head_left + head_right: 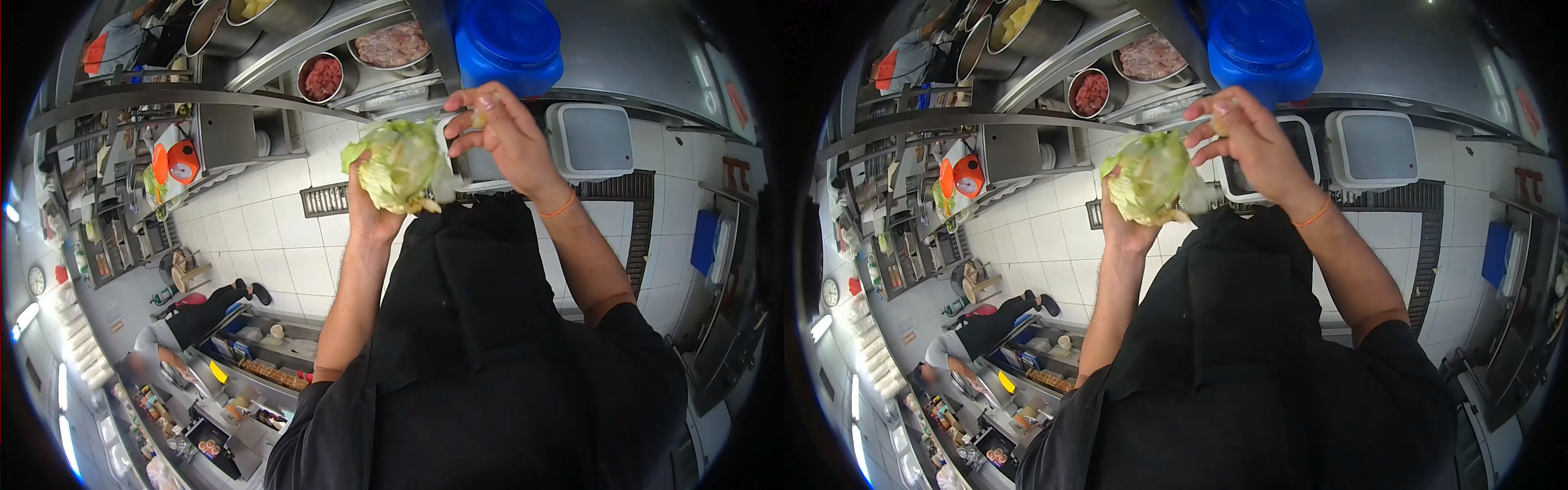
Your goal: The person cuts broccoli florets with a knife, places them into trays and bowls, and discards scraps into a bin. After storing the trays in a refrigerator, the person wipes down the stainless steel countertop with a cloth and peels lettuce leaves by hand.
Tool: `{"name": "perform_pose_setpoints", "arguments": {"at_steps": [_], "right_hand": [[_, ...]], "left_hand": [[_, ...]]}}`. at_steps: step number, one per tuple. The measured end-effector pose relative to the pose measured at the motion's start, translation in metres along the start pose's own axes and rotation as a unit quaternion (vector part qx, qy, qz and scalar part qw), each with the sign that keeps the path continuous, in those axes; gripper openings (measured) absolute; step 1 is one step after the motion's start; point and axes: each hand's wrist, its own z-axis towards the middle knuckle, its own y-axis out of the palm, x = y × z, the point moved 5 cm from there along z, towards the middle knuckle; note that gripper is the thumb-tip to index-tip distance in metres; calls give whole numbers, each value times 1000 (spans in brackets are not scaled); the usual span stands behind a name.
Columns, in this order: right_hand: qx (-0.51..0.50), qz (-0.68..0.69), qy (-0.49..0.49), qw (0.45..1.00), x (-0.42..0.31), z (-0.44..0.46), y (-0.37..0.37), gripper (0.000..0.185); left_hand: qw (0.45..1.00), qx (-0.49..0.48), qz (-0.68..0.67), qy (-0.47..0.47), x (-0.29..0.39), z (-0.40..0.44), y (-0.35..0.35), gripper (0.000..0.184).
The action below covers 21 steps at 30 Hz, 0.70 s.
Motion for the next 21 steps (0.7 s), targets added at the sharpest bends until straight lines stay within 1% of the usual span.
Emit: {"name": "perform_pose_setpoints", "arguments": {"at_steps": [2,3,7,8,10,11,12,14,17,18,21], "right_hand": [[-23,-11,30,999,3,-3,-13,22],[-34,-17,45,998,6,-4,-17,22],[-17,-57,118,991,45,-19,-13,21],[-19,-23,125,992,59,-23,-11,20],[-21,-152,50,987,59,-24,10,26],[-40,-223,0,974,54,-22,22,31],[-52,-291,-52,954,50,-21,33,36],[-111,-432,-181,877,31,-16,57,48],[-117,-480,-195,847,49,-11,69,58],[-109,-482,-206,845,58,-12,73,51],[-87,-487,-238,836,76,-15,81,43]], "left_hand": [[998,-10,-52,32,5,1,-5,59],[997,2,-64,50,8,1,-8,59],[989,57,-86,106,17,0,-16,60],[987,63,-89,114,19,0,-16,59],[986,68,-86,127,22,0,-11,58],[986,68,-80,130,24,-1,-7,57],[986,69,-74,133,25,-2,-5,56],[987,64,-67,133,24,-1,-5,55],[987,81,-42,136,22,-3,-1,53],[985,92,-31,139,21,-4,0,53],[986,37,-65,150,17,2,-15,53]]}}
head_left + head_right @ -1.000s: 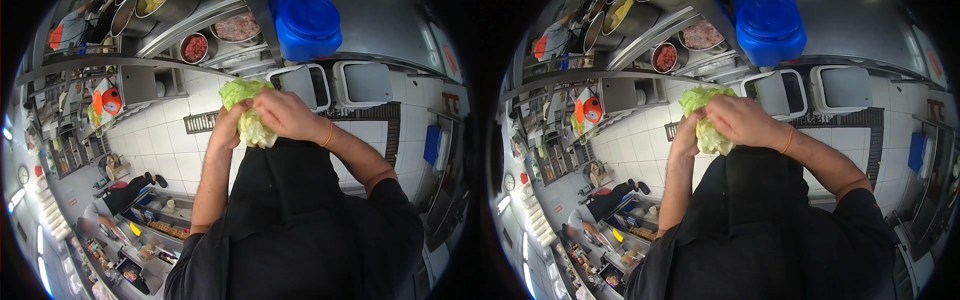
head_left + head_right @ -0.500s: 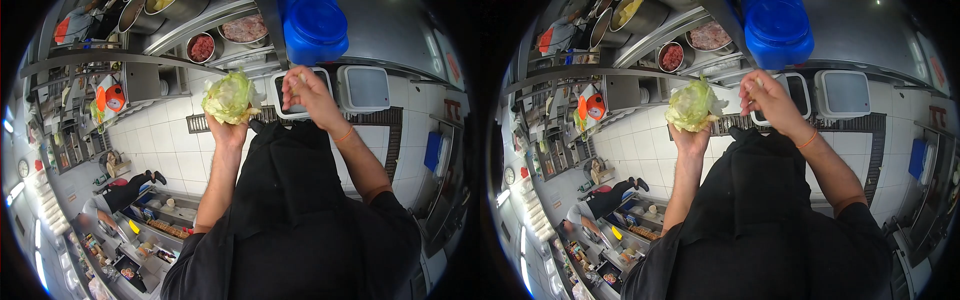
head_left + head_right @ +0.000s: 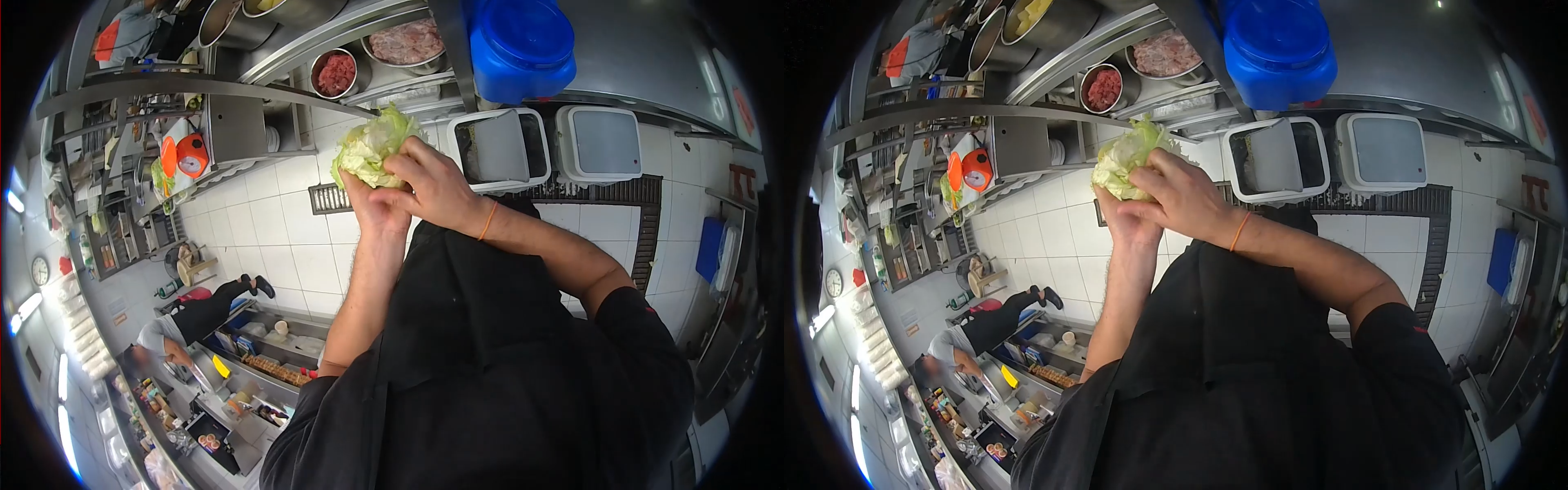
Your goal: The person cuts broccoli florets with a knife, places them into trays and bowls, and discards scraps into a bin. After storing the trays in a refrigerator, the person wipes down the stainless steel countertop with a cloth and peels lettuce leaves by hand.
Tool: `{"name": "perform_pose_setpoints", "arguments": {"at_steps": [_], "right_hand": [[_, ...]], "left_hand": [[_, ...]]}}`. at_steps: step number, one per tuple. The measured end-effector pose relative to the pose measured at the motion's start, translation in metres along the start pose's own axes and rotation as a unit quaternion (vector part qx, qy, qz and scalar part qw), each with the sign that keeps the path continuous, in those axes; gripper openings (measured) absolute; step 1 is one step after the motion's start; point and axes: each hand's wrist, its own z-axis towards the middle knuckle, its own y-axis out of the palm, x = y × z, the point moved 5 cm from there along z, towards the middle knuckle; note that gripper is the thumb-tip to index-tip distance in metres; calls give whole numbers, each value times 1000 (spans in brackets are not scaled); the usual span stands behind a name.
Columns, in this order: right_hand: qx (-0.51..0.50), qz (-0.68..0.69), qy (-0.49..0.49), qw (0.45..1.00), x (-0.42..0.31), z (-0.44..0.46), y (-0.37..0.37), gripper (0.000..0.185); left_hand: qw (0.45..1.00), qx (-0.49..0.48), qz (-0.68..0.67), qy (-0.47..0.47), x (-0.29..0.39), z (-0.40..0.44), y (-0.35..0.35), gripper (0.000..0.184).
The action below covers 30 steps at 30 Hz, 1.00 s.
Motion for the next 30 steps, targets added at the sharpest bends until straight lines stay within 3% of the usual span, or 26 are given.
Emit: {"name": "perform_pose_setpoints", "arguments": {"at_steps": [1,4,7,10,13,16,19,20,21,24,25,28,30], "right_hand": [[39,-19,-37,998,-3,3,-1,35],[-9,-44,-76,996,4,3,10,28],[11,-29,-118,993,4,3,10,24],[9,65,-69,995,8,7,1,21],[32,208,73,975,16,9,-2,20],[-37,483,272,831,20,11,-17,22],[21,503,247,828,26,21,-40,23],[44,503,235,831,29,26,-48,23],[-2,458,225,860,26,29,-56,20],[8,190,52,980,23,42,-46,18],[-21,170,81,982,22,43,-41,20],[2,24,3,1000,-1,42,-33,26],[-19,-6,2,1000,-6,40,-29,32]], "left_hand": [[1000,3,3,9,0,1,0,53],[999,41,-10,-2,-2,2,-9,53],[997,80,3,-12,-2,-3,-9,51],[998,55,-12,-23,-4,0,-12,50],[997,53,-20,-44,-6,1,-14,51],[996,68,9,-53,-5,-6,-7,51],[995,78,24,-60,-6,-10,-3,53],[994,83,33,-62,-6,-10,-2,53],[995,76,37,-59,-8,-9,-2,54],[996,55,53,-51,-17,-4,-10,52],[996,46,57,-46,-19,-2,-13,50],[995,32,91,-25,-17,-7,-4,46],[992,13,122,2,-16,-6,-6,47]]}}
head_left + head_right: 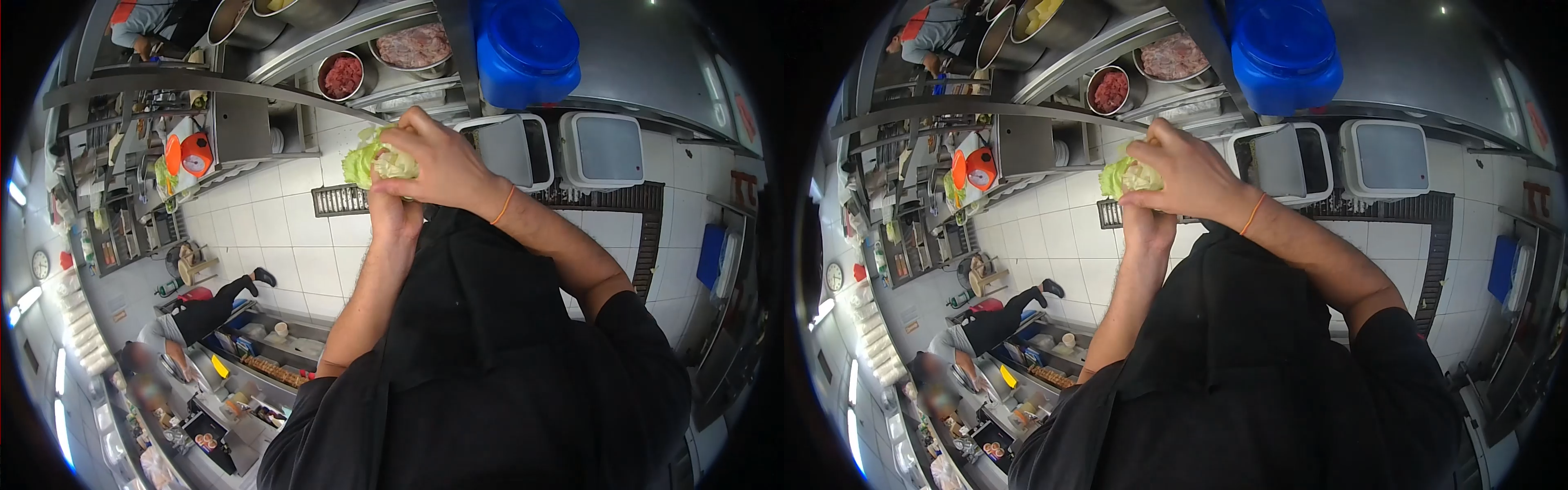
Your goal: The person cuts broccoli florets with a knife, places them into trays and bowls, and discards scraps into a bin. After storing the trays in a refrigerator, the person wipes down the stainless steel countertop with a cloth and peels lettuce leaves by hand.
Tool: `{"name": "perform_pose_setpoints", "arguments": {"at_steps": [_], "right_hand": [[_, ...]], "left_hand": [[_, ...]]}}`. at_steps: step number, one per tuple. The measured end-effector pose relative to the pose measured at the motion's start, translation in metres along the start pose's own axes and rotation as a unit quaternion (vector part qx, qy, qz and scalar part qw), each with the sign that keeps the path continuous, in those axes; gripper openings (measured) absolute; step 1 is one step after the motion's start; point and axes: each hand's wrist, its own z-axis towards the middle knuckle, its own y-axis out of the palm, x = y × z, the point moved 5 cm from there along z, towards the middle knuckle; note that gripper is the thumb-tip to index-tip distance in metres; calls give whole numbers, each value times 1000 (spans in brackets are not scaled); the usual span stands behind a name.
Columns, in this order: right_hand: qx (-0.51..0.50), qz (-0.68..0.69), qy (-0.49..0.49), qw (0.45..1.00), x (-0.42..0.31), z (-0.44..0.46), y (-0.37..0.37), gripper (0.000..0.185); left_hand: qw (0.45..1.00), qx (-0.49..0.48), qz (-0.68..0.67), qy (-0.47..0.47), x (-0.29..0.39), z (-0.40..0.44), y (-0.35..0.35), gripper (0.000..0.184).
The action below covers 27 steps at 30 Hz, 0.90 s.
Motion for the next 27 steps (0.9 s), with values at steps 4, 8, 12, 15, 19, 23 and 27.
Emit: {"name": "perform_pose_setpoints", "arguments": {"at_steps": [4,8,12,15,19,23,27], "right_hand": [[1,1,-28,1000,7,-9,11,20],[88,141,34,985,28,-9,8,13],[163,434,262,847,71,-18,-30,15],[187,590,260,741,94,-32,-62,23],[104,601,263,748,84,-62,-64,25],[135,738,248,613,96,-89,-59,22],[324,661,319,597,132,-129,-89,18]], "left_hand": [[1000,-10,25,9,1,2,-10,45],[998,28,-36,-31,-5,-3,-4,49],[993,-22,-77,-85,2,-12,6,57],[989,-45,-112,-90,2,-17,1,66],[982,-51,-156,-93,-4,-15,-8,71],[959,-116,-238,-101,0,-13,-5,69],[962,-134,-220,-94,5,-11,-22,65]]}}
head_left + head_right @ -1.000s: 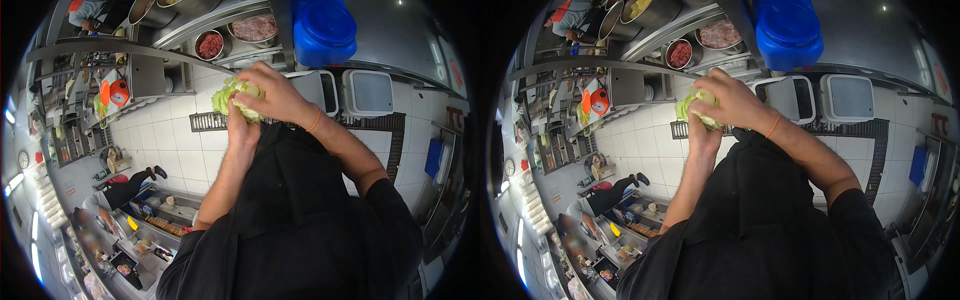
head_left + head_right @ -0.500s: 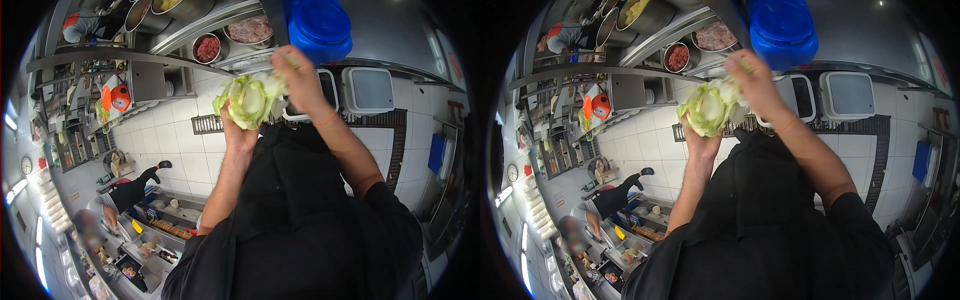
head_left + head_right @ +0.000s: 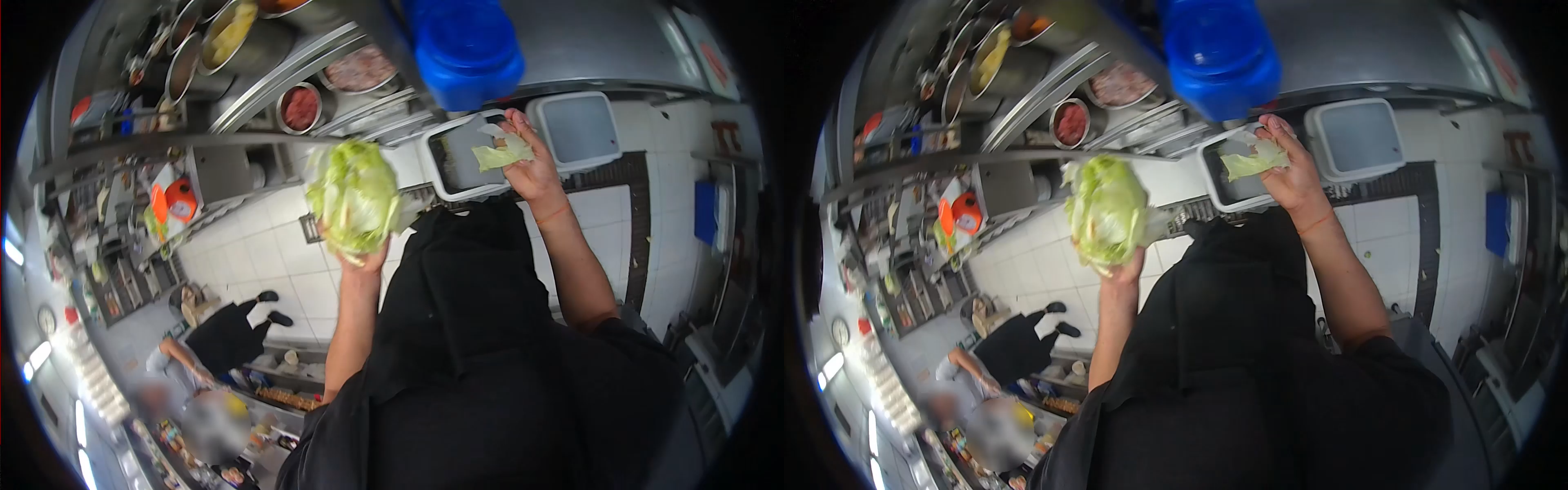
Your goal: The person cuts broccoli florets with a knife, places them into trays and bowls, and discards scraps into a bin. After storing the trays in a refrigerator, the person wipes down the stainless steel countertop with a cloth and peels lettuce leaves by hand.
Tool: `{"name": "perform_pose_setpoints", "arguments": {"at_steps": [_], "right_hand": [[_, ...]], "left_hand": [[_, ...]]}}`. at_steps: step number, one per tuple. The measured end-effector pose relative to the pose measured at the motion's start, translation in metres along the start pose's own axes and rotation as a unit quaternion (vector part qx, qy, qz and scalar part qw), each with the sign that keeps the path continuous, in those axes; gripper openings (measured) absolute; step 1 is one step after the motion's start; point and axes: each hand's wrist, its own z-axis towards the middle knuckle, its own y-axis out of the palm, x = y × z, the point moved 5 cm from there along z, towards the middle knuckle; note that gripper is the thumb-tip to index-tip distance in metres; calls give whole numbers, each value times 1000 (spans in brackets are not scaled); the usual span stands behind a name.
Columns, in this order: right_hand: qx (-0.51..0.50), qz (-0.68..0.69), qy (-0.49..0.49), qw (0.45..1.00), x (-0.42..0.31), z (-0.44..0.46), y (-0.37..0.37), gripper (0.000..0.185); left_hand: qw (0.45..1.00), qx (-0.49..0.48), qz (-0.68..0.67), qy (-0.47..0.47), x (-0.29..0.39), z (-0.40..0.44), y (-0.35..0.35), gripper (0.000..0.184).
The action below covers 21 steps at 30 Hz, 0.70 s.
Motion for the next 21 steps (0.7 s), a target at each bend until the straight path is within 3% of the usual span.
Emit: {"name": "perform_pose_setpoints", "arguments": {"at_steps": [2,5,7,8,10,11,12,13,15,17,19,21], "right_hand": [[105,2,-50,993,-25,5,-57,17],[124,5,-71,990,-59,40,-189,18],[215,-40,-116,969,-89,64,-263,19],[256,-61,-126,956,-100,75,-295,20],[302,-150,-136,932,-126,98,-354,24],[326,-133,-191,916,-134,108,-375,26],[350,-361,-150,851,-147,117,-402,33],[348,-570,-110,736,-161,126,-431,41],[355,-626,-67,691,-147,145,-443,50],[405,-334,-45,850,-139,145,-439,53],[470,-365,17,804,-135,157,-443,51],[436,-509,53,740,-129,169,-444,53]], "left_hand": [[998,-64,-14,-24,7,-4,-13,73],[991,-24,126,-20,0,-4,4,75],[972,-8,234,14,3,-7,9,77],[967,24,251,28,-5,-9,26,86],[962,32,272,0,-1,-11,9,86],[958,40,285,-11,6,-15,2,86],[951,36,305,-20,10,-16,0,87],[945,30,325,-33,11,-18,-1,88],[923,61,379,-25,14,-26,6,93],[902,83,423,-6,12,-31,15,95],[933,62,353,-38,10,-33,10,94],[955,48,287,-59,5,-38,14,92]]}}
